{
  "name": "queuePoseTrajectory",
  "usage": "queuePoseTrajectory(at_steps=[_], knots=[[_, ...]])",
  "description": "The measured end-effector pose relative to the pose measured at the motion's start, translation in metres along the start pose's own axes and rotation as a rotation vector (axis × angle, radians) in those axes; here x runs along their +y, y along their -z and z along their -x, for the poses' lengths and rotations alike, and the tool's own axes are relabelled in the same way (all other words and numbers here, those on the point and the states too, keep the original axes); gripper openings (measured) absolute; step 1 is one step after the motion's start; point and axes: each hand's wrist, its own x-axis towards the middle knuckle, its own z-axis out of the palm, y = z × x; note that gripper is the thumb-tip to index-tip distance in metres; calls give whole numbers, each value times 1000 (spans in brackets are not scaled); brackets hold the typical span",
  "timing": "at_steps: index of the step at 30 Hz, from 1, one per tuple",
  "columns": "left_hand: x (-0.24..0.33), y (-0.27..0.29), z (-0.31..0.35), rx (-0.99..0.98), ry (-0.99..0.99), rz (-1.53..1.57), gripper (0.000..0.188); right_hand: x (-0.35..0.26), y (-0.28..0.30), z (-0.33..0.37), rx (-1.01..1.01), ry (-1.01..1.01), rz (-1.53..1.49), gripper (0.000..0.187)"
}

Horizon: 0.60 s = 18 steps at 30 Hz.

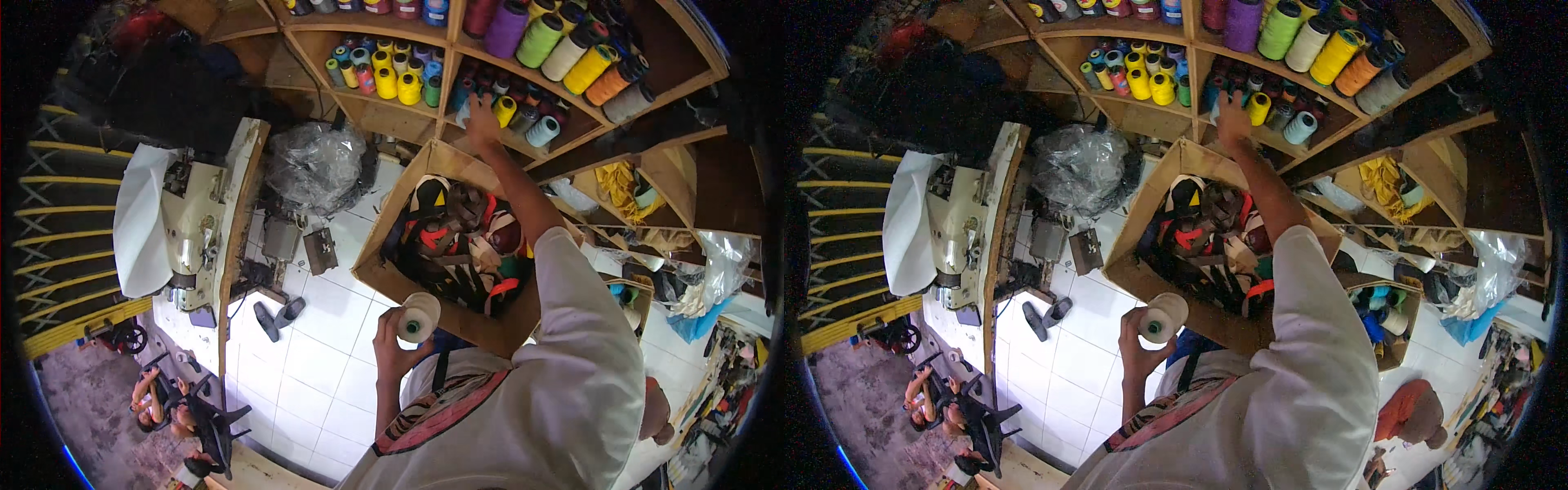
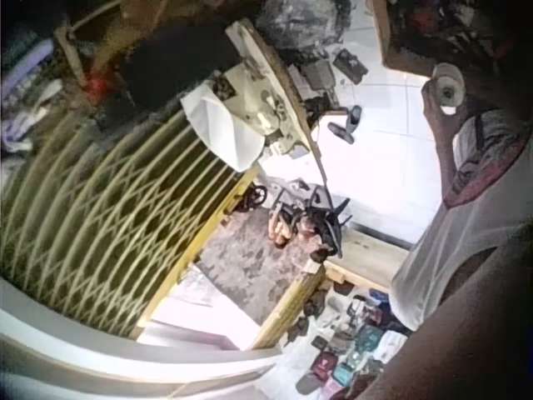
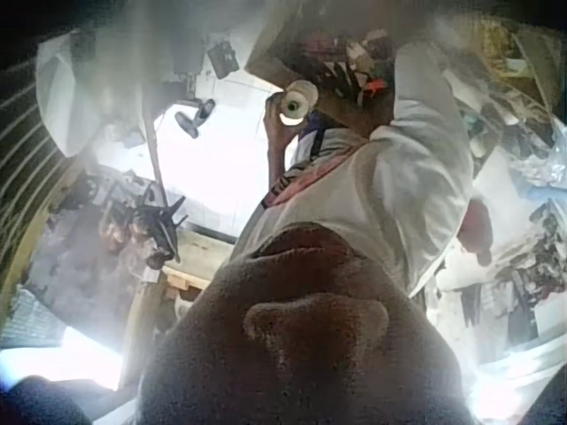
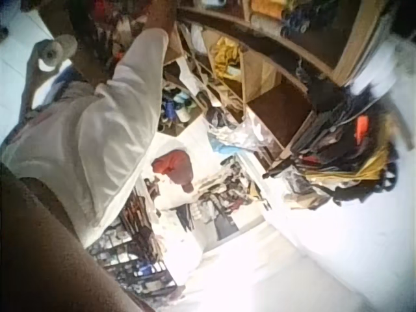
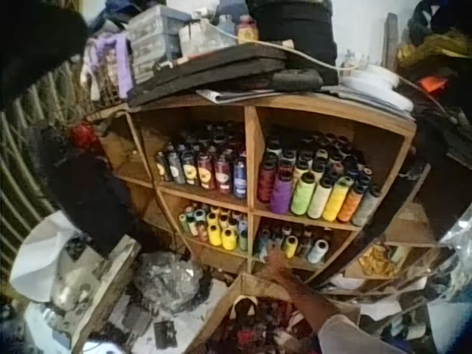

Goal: Organizing and sorting various colored thread spools from boxes onto shelves.

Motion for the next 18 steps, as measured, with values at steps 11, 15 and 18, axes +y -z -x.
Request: queuePoseTrajectory(at_steps=[11, 15, 18], knots=[[-4, -3, 2, -8, -43, -13, 69, 3, 15, 6, -49, 0, 71, 65], [-2, -2, 4, 22, -57, -36, 70, -26, 37, 40, -42, 6, 86, 68], [-1, -4, -2, 43, -81, -53, 68, -30, 86, 98, 99, 189, -236, 61]])
